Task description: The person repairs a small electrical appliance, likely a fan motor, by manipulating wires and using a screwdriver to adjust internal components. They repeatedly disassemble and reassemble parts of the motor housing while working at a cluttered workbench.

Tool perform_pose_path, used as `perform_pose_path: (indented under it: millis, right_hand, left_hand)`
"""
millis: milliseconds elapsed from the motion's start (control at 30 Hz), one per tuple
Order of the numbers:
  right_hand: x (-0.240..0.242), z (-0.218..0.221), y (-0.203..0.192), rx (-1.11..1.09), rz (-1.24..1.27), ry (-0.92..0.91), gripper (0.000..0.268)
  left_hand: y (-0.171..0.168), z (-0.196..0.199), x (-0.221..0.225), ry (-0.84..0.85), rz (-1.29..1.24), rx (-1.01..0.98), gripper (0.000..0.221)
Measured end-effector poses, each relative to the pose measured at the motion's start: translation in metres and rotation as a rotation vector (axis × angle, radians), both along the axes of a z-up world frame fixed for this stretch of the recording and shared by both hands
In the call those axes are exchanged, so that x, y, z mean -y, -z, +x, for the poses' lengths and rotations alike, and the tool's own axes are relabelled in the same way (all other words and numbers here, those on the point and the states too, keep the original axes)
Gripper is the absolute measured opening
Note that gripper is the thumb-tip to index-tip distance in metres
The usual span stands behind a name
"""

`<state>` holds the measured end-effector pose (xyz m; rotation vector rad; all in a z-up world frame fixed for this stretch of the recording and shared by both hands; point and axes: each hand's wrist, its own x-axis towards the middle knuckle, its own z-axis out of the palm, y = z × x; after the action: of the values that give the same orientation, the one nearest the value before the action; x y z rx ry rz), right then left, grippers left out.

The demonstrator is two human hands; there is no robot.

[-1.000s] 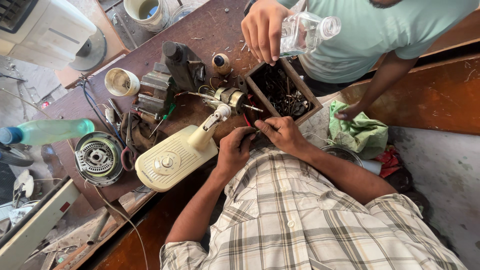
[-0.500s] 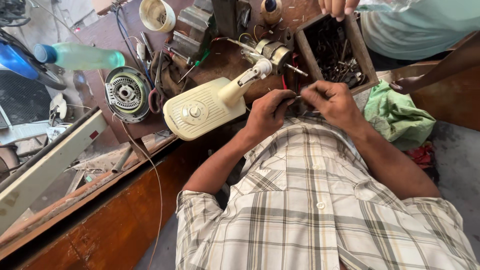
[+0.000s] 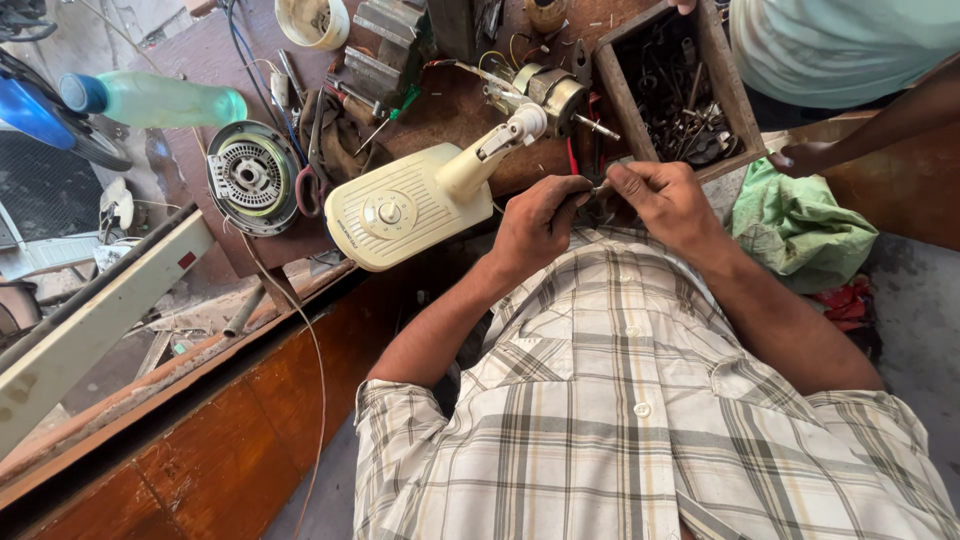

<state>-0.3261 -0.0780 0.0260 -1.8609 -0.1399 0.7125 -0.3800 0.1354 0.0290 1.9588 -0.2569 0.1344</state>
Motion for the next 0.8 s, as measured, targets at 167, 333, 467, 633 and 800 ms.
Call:
perform_pose_path:
  millis: [167,333,467,633,800]
  right_hand:
    - [-0.004,0.000,-0.013,0.003,0.273,0.006,0.028]
    - [-0.008,0.000,-0.014,-0.056,0.160,0.031,0.021]
    - [-0.007,-0.003,-0.010,0.051,0.014,-0.001,0.015]
    - [-0.004,-0.006,-0.009,0.206,0.255,-0.100,0.015]
    - [-0.005,-0.006,-0.009,0.299,0.282,-0.145,0.018]
  left_hand:
    - [0.002,-0.002,0.000,-0.009,-0.038,-0.070,0.017]
    - [0.007,-0.004,0.001,-0.025,-0.051,-0.094,0.016]
    - [0.012,-0.006,0.001,-0.015,-0.056,-0.113,0.016]
    - [0.024,-0.009,-0.008,0.054,-0.553,-0.636,0.017]
    - [0.026,-0.007,-0.021,0.182,-1.064,-0.979,0.025]
